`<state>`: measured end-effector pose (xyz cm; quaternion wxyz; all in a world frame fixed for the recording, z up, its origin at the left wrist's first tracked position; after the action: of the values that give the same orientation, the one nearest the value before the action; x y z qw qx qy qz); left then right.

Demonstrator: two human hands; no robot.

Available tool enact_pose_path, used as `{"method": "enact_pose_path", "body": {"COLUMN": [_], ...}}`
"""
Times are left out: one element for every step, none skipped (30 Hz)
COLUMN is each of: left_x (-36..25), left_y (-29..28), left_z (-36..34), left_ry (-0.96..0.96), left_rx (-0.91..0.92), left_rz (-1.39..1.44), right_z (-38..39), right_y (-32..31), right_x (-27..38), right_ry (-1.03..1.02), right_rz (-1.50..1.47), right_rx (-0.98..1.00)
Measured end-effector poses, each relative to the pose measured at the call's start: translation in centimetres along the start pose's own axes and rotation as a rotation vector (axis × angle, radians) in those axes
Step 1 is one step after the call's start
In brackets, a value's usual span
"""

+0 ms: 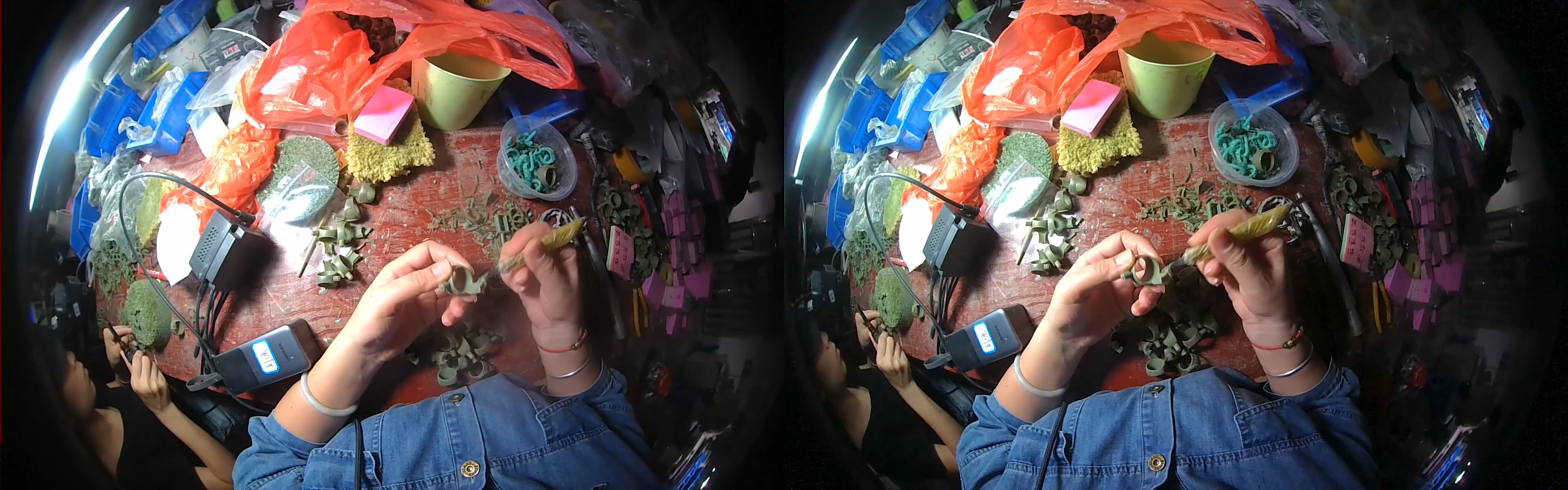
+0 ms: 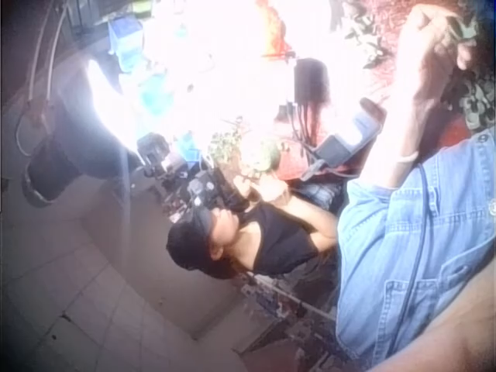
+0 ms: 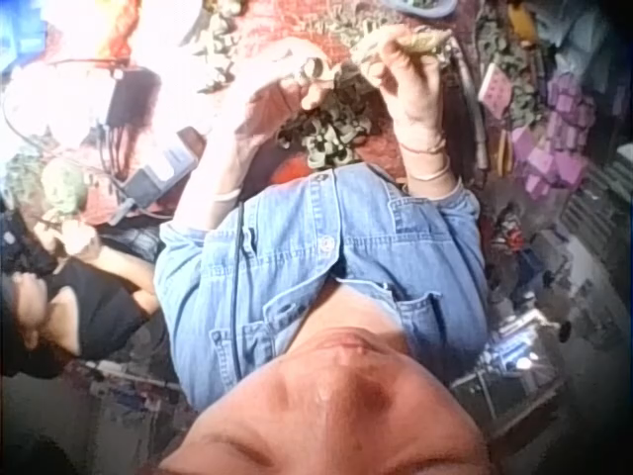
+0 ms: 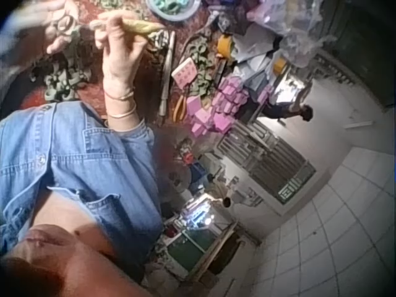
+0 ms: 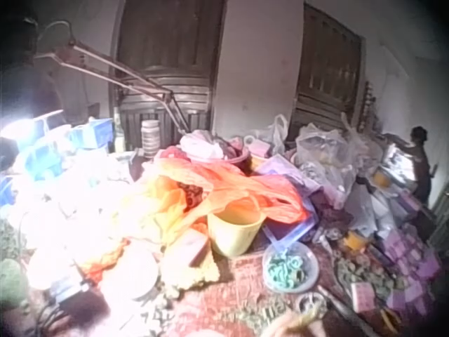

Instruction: Using a crafting tool to refine and shape small green ring-shaped parts on a workbench.

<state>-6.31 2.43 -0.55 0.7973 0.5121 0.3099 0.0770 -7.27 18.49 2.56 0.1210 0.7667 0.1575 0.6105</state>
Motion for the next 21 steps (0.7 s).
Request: {"method": "enact_pose_path", "body": {"left_x": [0.1, 0.1, 0.1, 0.1, 0.1, 0.1, 0.2, 0.3, 0.2, 0.2, 0.2, 0.2, 0.2, 0.2, 0.2, 0.2, -0.1, -0.6, -0.9, -0.7, -1.0], "left_y": [-0.1, -0.2, -0.7, -1.3, -1.3, -1.1, -1.0, -1.2, -1.3, -1.2, -1.2, -1.2, -1.3, -1.4, -1.3, -1.2, -1.1, -0.9, -0.4, -0.3, -0.3], "left_z": [0.0, -0.1, 0.0, 0.0, -0.1, -0.1, -0.1, -0.1, -0.2, -0.1, 0.0, 0.0, 0.0, 0.0, -0.1, -0.1, 0.0, 0.0, 0.2, 0.0, 0.1], "left_ry": [-0.008, -0.007, 0.001, 0.010, 0.004, 0.008, 0.003, -0.002, -0.005, -0.002, -0.004, -0.007, -0.006, -0.003, 0.000, -0.001, 0.056, 0.110, 0.140, 0.137, 0.202], "left_rx": [0.043, 0.043, 0.002, -0.040, 0.004, -0.002, -0.043, -0.084, -0.081, -0.083, -0.097, -0.108, -0.108, -0.078, -0.049, -0.048, -0.108, -0.166, -0.150, -0.147, -0.181], "left_rz": [0.067, 0.068, 0.130, 0.193, 0.209, 0.211, 0.216, 0.221, 0.217, 0.219, 0.222, 0.226, 0.227, 0.230, 0.233, 0.232, 0.120, 0.006, -0.003, -0.005, -0.093], "right_z": [-0.2, -0.3, -0.4, -0.4, -0.3, -0.2, -0.2, -0.1, -0.1, -0.1, -0.1, -0.1, 0.0, 0.0, 0.0, 0.0, 0.0, -0.1, -0.1, -0.2, -0.2], "right_y": [-0.2, 0.0, -0.2, -0.3, -0.1, 0.0, -0.1, -0.1, 0.0, 0.0, 0.1, 0.1, 0.1, 0.0, 0.0, 0.1, 0.2, 0.3, 0.4, 0.6, 0.7], "right_x": [0.0, 0.0, 0.4, 0.8, 1.1, 0.9, 1.0, 1.0, 1.1, 1.1, 1.1, 1.1, 1.1, 1.1, 1.1, 1.1, 1.3, 1.4, 1.4, 1.4, 1.6], "right_ry": [-0.051, -0.051, -0.085, -0.120, -0.131, -0.126, -0.134, -0.142, -0.150, -0.148, -0.151, -0.156, -0.156, -0.155, -0.154, -0.155, -0.159, -0.164, -0.166, -0.184, -0.202], "right_rz": [-0.008, -0.008, 0.038, 0.083, 0.127, 0.122, 0.211, 0.299, 0.313, 0.311, 0.315, 0.322, 0.322, 0.319, 0.316, 0.316, 0.328, 0.341, 0.344, 0.345, 0.346], "right_rx": [-0.025, -0.024, -0.074, -0.123, -0.111, -0.107, -0.090, -0.071, -0.058, -0.055, -0.050, -0.046, -0.045, -0.040, -0.035, -0.035, -0.040, -0.047, -0.050, -0.062, -0.072]}}
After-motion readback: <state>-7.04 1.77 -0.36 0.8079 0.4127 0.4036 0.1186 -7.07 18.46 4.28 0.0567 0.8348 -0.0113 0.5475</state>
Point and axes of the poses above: each hand's wrist, its own z-axis away from the middle knuckle, its own y-axis out of the palm, x = y × z, the point moved 7 cm from there along -z, towards the middle knuckle, and after that the axes turned 15 degrees about -y, right-handed, at the moved point
